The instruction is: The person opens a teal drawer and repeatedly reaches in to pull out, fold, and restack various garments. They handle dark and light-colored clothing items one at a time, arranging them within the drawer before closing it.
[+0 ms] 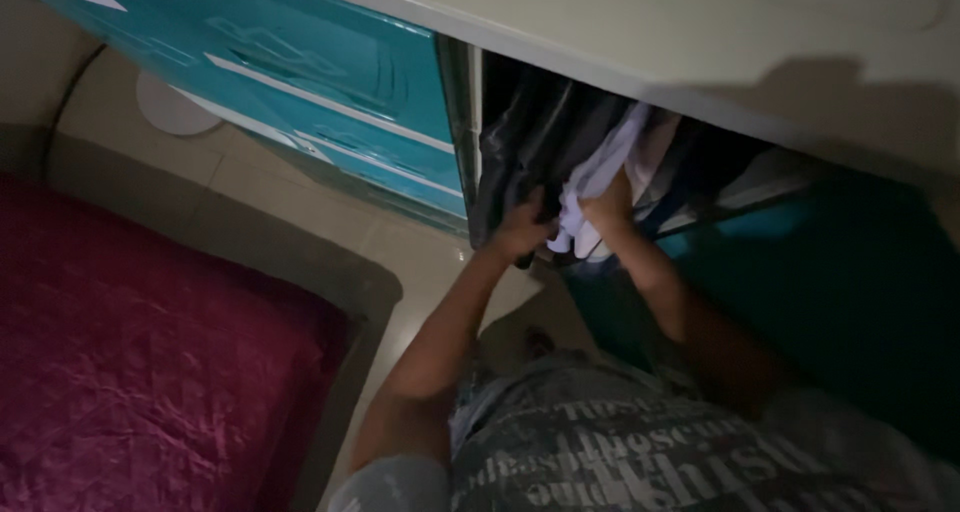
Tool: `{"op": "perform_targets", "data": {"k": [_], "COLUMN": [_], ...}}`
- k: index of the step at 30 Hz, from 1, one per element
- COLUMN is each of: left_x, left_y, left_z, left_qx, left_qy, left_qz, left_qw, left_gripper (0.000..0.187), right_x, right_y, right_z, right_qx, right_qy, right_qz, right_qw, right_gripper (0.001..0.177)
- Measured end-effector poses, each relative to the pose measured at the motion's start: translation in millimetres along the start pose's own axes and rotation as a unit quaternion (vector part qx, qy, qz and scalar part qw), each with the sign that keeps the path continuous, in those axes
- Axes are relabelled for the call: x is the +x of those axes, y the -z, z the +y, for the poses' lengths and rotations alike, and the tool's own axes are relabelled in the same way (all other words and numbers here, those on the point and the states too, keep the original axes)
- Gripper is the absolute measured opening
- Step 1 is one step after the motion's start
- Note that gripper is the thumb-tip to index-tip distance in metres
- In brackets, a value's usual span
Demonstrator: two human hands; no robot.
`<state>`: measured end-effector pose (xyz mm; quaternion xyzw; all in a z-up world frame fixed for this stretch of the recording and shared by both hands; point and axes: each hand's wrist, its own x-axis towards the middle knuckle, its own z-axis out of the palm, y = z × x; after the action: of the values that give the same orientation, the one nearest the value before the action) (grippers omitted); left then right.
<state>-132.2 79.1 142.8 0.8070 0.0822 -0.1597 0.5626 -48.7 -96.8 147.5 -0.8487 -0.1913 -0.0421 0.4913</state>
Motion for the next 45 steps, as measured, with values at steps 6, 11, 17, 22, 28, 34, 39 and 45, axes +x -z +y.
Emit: {"op": "perform_targets", "data": {"k": [6, 11, 17, 22, 28, 34, 39, 45], "left_x": [-45, -18, 44, 37, 21, 16, 16, -14], "left_y": [20, 11, 25, 31, 45, 44, 38, 36], "left_z": [73, 118, 87, 71, 85, 81, 79, 82], "left_qx": [0.102, 0.200, 0.272, 0.162, 0.131, 0.134, 0.161, 0.254], "left_qy": [-0.095, -0.094, -0.132, -0.288, -0.160, -0.199, -0.208, -0.185], "left_qz": [0.109, 0.217, 0.251, 0.334, 0.207, 0.217, 0.246, 0.226], "left_qw": [0.984, 0.951, 0.919, 0.883, 0.956, 0.946, 0.933, 0.922], "left_gripper": [0.078, 0.070, 0.019, 0.038, 0.019, 0.019, 0.021, 0.020], "right_x": [5, 7, -26, -71, -103, -118, -81, -94], "right_y": [-86, -138, -104, -108, -131, -150, -210, -176], "right_z": [71, 108, 174, 213, 233, 225, 189, 161], "right_qx": [0.108, 0.197, 0.022, -0.064, -0.046, 0.018, 0.115, 0.125], "right_qy": [-0.110, -0.134, -0.250, -0.357, -0.399, -0.388, -0.328, -0.335], "right_qz": [-0.105, -0.140, -0.095, -0.110, -0.112, -0.115, -0.144, -0.171], "right_qw": [0.982, 0.961, 0.963, 0.925, 0.909, 0.914, 0.927, 0.918], "right_gripper": [0.075, 0.060, 0.049, 0.049, 0.049, 0.049, 0.049, 0.049]}}
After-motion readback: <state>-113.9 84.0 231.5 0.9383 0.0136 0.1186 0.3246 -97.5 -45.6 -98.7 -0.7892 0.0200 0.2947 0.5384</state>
